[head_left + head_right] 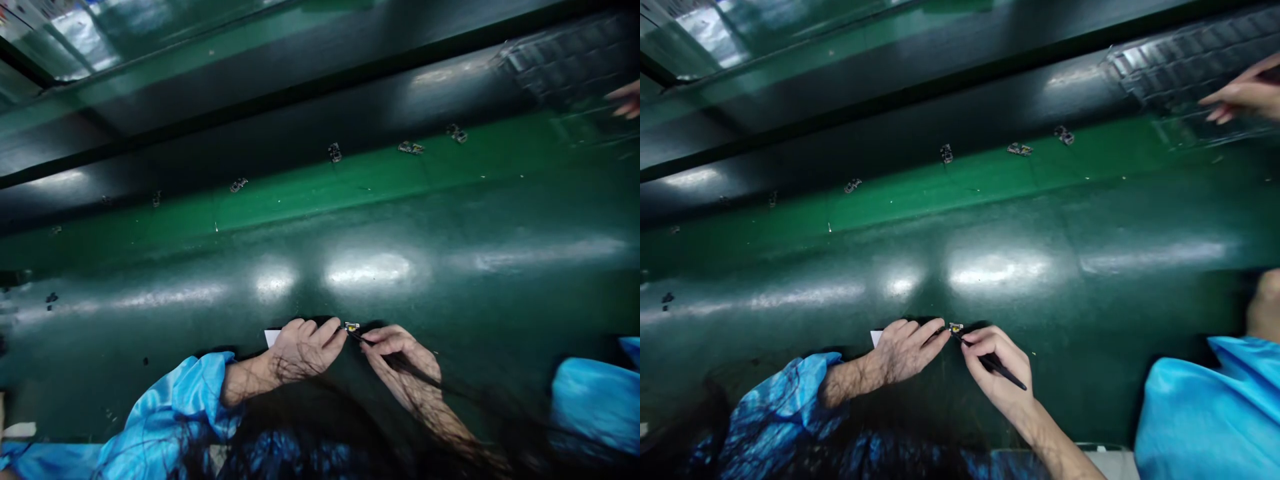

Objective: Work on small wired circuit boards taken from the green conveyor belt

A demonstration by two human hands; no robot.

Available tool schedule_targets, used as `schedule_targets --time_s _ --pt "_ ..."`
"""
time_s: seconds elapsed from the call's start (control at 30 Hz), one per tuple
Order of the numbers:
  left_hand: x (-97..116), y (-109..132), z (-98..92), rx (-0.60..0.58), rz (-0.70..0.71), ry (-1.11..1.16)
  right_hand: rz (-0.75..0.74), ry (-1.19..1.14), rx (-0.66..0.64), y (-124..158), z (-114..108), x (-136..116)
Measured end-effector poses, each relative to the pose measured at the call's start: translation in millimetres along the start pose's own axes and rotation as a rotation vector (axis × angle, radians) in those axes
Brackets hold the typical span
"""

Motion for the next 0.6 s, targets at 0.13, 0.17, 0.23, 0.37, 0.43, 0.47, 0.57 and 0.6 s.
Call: schedule_targets --time_s 0.13,0.17,0.23,0.37,0.43,0.47,0.57,0.6 --pt "2.7 3.0 7.6 -0.030 0.019 -0.009 -0.009 0.005 -0.005 0.9 1.3 -0.7" --pt "2.9 3.5 8.8 -0.021 0.017 -0.003 -0.011 0.010 -0.004 1.1 1.4 -1.1" --pt "2.5 3.8 10.5 0.008 0.008 0.013 -0.014 0.020 -0.003 1.3 1.4 -1.9" --pt "1.6 3.5 11.2 0.060 0.013 0.063 -0.022 0.031 -0.004 1.0 1.3 -3.2" --pt "1.3 3.5 10.7 0.074 0.017 0.081 -0.023 0.031 -0.002 0.7 1.2 -3.6" --pt "1.1 3.7 10.4 0.077 0.015 0.084 -0.023 0.030 -0.001 0.5 1.2 -3.7" --pt "1.0 4.4 9.1 0.091 0.012 0.091 -0.028 0.026 0.003 0.2 1.8 -4.5" --pt "0.9 4.9 8.3 0.104 0.008 0.093 -0.031 0.022 0.007 0.3 1.8 -4.8"
Point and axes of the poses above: each hand's wrist, its own y-axis away from the middle knuckle, its own z-axis out of the palm, x = y × z, the point moved 7 cm from there along -y, towards the middle knuckle, and after that the axes turned 6 degrees about -x, right-handed, at the moved point
